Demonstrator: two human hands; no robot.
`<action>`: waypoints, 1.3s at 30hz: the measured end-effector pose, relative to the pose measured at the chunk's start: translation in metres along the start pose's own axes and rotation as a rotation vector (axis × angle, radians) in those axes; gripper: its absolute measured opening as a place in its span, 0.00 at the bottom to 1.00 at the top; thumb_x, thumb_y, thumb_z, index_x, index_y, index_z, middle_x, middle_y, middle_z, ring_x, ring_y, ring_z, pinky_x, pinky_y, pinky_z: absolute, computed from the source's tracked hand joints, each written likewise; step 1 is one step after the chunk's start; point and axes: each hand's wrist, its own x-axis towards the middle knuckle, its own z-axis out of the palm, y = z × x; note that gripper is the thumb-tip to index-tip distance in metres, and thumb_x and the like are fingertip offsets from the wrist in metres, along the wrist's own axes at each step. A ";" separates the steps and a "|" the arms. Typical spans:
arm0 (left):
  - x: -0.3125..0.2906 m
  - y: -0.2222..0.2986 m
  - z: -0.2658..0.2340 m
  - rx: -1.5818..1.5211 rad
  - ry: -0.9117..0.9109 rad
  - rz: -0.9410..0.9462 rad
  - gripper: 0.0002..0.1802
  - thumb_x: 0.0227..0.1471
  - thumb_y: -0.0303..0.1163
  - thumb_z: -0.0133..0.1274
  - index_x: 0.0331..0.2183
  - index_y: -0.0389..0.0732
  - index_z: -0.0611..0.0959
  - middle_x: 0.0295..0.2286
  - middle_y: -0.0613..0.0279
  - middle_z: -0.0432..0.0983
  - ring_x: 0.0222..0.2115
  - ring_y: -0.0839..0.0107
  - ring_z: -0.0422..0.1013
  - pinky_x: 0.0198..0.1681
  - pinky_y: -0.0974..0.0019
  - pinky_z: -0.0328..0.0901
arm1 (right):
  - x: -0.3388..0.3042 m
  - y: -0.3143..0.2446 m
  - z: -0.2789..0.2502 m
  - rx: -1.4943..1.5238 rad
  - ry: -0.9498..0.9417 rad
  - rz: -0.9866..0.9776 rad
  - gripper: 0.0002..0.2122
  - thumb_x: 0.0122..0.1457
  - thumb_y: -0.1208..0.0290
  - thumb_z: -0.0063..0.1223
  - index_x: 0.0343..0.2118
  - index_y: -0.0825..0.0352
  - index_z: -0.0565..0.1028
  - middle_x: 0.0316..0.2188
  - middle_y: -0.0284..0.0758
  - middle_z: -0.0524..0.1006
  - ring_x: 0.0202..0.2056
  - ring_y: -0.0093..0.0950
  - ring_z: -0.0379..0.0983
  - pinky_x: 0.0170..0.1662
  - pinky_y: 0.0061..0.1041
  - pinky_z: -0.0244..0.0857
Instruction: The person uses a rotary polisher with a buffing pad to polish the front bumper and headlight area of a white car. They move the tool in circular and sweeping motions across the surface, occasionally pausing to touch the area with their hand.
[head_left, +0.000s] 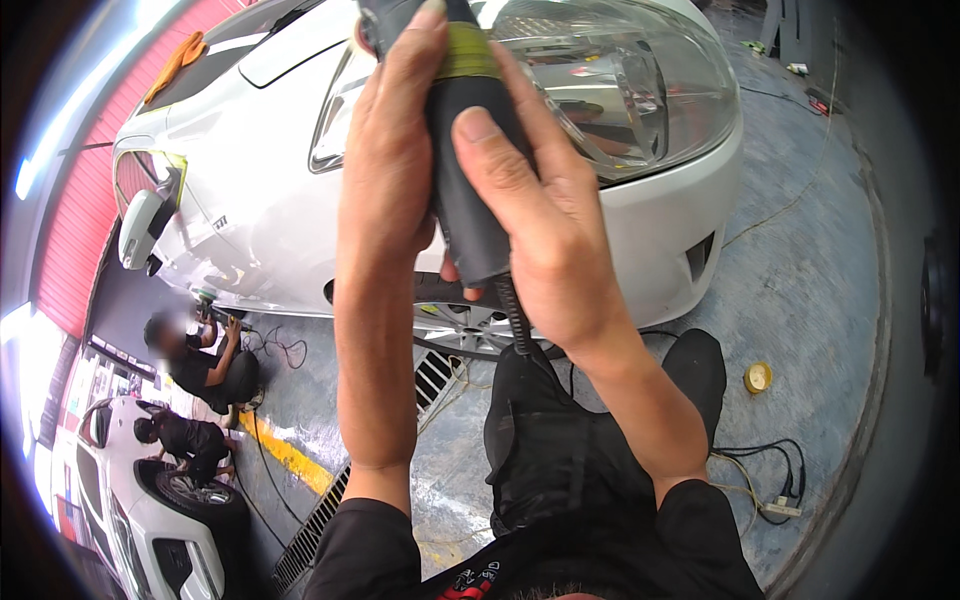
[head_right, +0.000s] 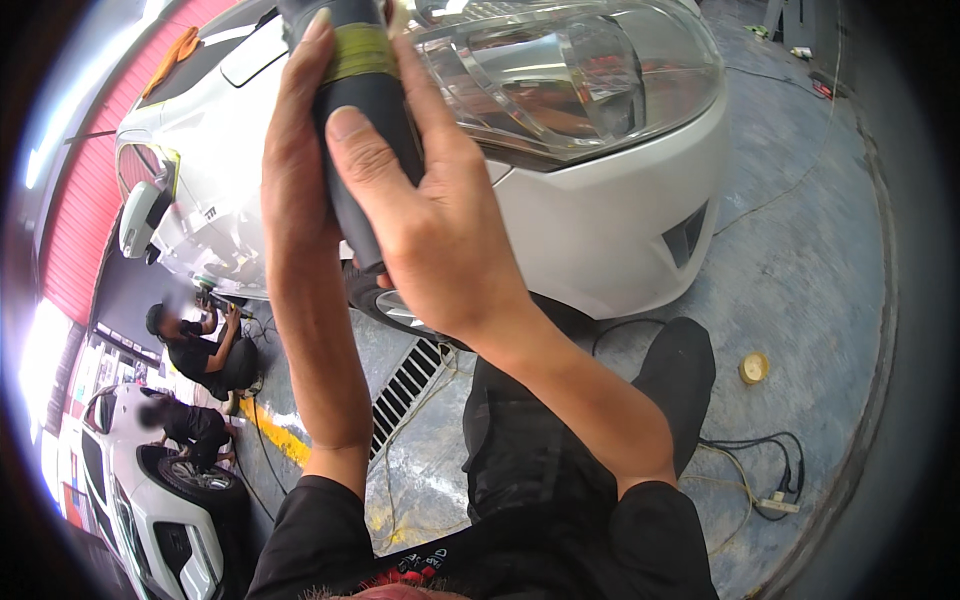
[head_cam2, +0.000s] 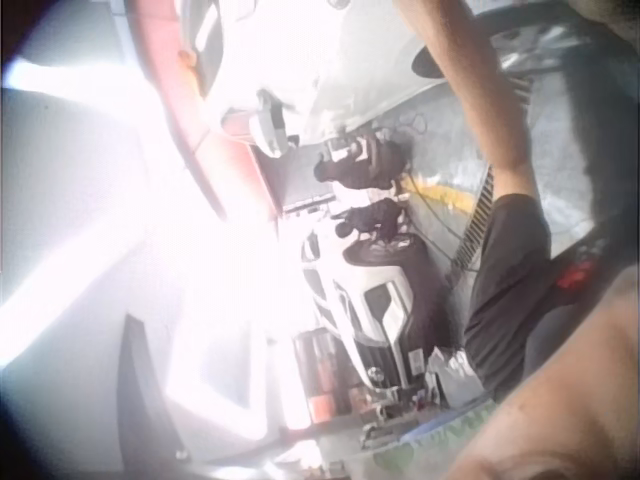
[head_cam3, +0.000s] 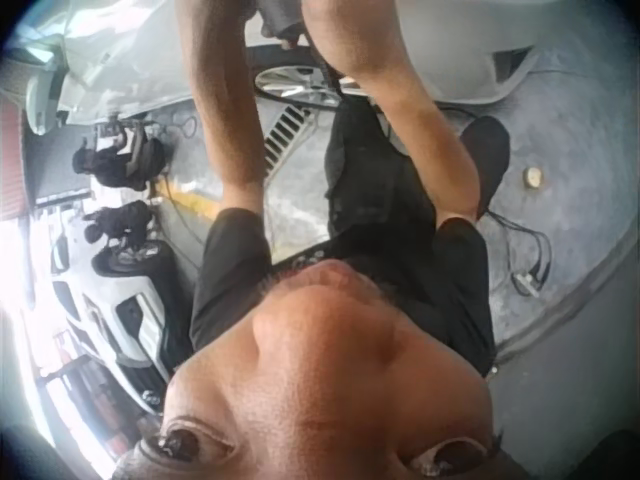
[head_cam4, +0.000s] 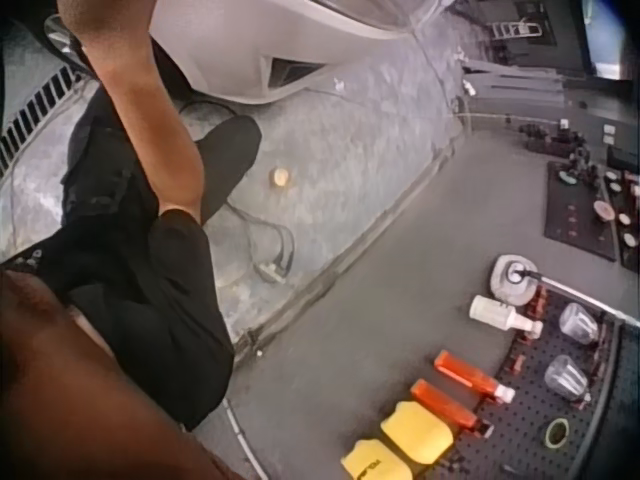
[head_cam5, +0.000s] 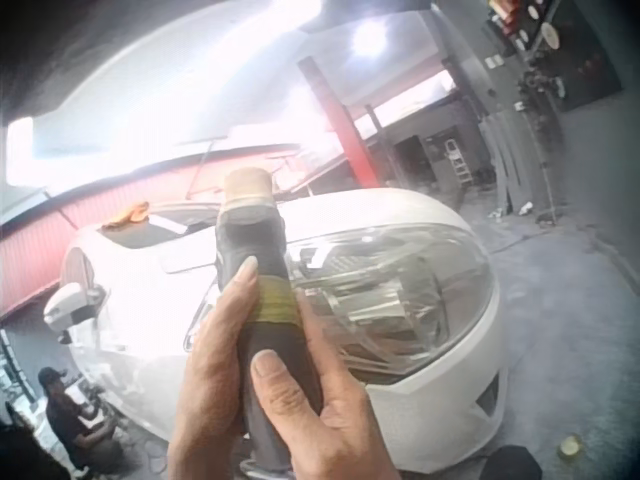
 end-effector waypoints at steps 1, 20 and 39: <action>-0.001 0.004 -0.005 0.047 -0.027 0.009 0.30 0.73 0.46 0.51 0.65 0.36 0.76 0.54 0.55 0.80 0.48 0.74 0.80 0.51 0.69 0.75 | -0.001 -0.003 0.003 0.032 -0.017 0.025 0.33 0.75 0.55 0.51 0.76 0.64 0.58 0.37 0.34 0.78 0.24 0.18 0.75 0.22 0.20 0.69; -0.016 0.006 -0.022 -0.006 0.170 0.196 0.29 0.74 0.50 0.47 0.60 0.35 0.78 0.46 0.58 0.80 0.41 0.73 0.79 0.44 0.68 0.75 | 0.005 0.013 0.018 -0.082 -0.128 0.150 0.38 0.71 0.55 0.56 0.73 0.79 0.58 0.55 0.60 0.80 0.56 0.43 0.81 0.59 0.30 0.71; -0.056 0.001 0.005 0.288 -0.087 0.012 0.29 0.69 0.50 0.57 0.56 0.34 0.78 0.44 0.62 0.78 0.45 0.75 0.73 0.50 0.70 0.68 | -0.069 0.017 0.026 -0.069 0.169 -0.001 0.40 0.74 0.49 0.43 0.79 0.66 0.43 0.53 0.49 0.75 0.28 0.26 0.78 0.25 0.23 0.72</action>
